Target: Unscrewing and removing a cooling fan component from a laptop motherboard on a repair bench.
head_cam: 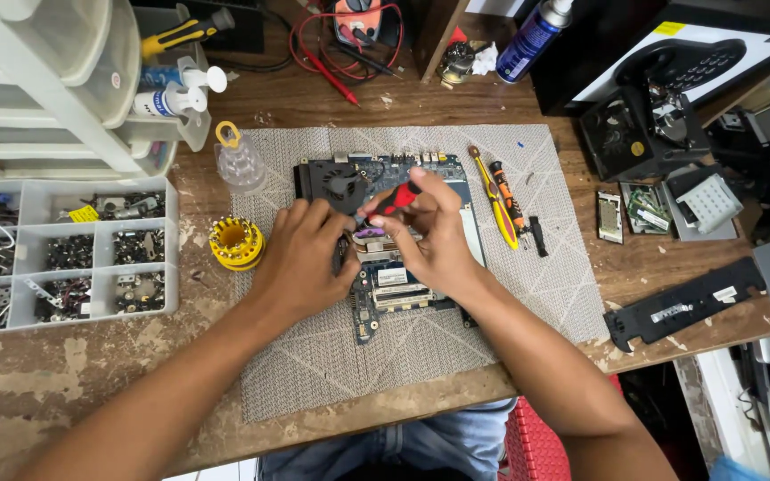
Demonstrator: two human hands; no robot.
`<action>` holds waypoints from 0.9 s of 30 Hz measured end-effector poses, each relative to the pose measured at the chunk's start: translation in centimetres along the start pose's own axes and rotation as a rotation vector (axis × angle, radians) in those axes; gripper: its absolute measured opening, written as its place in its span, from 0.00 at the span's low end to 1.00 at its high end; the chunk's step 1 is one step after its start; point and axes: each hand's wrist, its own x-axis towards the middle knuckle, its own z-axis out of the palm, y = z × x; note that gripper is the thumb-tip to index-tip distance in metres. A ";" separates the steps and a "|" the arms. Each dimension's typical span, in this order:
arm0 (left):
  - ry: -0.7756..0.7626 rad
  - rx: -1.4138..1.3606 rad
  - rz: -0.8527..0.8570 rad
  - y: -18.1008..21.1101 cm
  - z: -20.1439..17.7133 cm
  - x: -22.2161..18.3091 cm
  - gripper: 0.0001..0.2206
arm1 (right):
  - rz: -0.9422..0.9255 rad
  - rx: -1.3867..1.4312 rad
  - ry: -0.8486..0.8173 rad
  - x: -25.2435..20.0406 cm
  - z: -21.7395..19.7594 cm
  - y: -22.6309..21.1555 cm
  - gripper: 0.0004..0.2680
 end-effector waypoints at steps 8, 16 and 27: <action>-0.035 0.007 -0.023 0.0 0.1 0.0 0.12 | -0.005 -0.068 -0.125 0.9 -0.5 -0.6 0.24; -0.053 -0.005 -0.038 0.4 -0.3 0.0 0.13 | 0.009 -0.095 -0.098 0.7 0.1 -0.6 0.24; -0.117 -0.017 0.049 2.4 -1.7 0.5 0.12 | -0.011 0.235 -0.111 0.1 -5.9 -0.6 0.29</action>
